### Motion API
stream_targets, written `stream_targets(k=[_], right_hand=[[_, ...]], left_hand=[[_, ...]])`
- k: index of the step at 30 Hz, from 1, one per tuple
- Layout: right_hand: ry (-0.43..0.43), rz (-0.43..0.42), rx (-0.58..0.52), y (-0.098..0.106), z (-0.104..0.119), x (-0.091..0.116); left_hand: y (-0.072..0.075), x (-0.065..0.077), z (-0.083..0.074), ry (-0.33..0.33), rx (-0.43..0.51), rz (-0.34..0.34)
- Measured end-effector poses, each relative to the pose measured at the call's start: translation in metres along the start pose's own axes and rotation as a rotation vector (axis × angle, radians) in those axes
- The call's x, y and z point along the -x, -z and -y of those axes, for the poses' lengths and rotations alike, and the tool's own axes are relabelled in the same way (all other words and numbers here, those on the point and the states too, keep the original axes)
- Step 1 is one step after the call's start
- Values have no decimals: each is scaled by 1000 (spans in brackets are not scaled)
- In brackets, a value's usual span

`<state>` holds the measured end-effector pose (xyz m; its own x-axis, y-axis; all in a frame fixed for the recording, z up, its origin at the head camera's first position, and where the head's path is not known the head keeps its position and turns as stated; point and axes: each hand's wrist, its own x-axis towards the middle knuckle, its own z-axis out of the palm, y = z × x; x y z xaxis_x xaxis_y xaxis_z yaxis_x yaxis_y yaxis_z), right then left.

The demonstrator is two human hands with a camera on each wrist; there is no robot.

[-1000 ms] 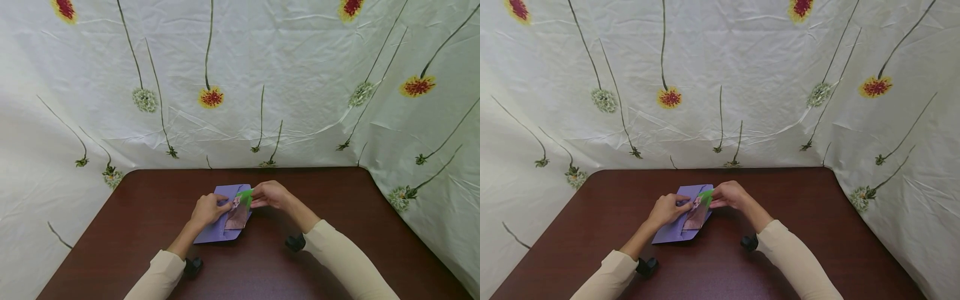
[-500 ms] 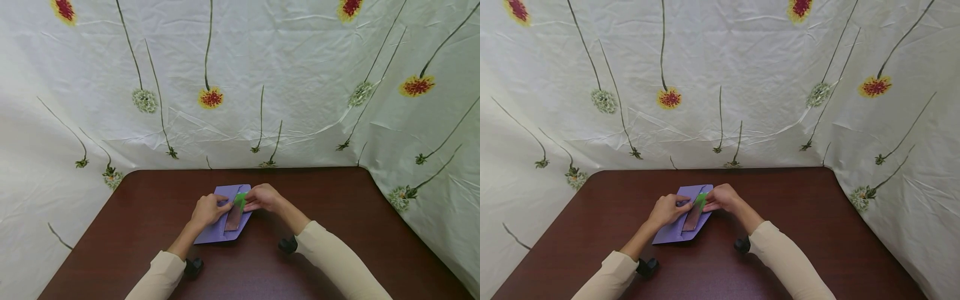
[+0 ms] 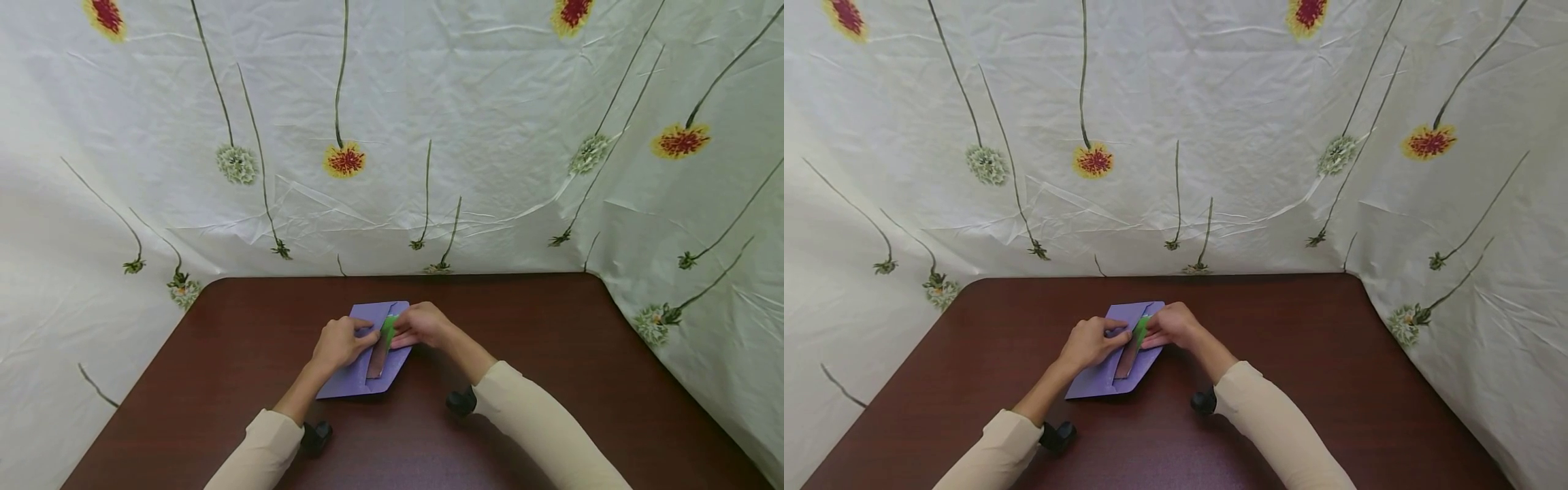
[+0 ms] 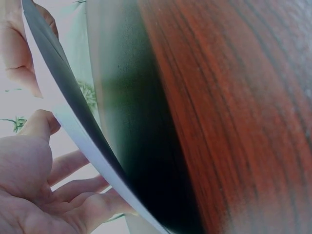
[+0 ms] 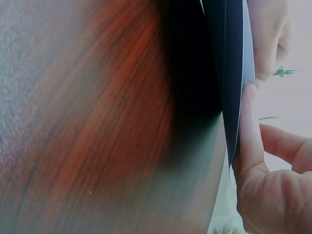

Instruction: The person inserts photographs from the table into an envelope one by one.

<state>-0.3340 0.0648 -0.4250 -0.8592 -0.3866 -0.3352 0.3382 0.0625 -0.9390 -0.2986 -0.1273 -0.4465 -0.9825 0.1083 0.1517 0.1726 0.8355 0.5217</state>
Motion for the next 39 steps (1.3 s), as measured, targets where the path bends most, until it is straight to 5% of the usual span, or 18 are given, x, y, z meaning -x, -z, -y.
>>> stream_targets(k=[13, 39], right_hand=[[-45, 94, 40, -5, 1, 6], [-7, 3, 7, -16, -9, -1]], left_hand=[[0, 0, 1, -15, -10, 3], [-2, 0, 2, -18, -15, -9]])
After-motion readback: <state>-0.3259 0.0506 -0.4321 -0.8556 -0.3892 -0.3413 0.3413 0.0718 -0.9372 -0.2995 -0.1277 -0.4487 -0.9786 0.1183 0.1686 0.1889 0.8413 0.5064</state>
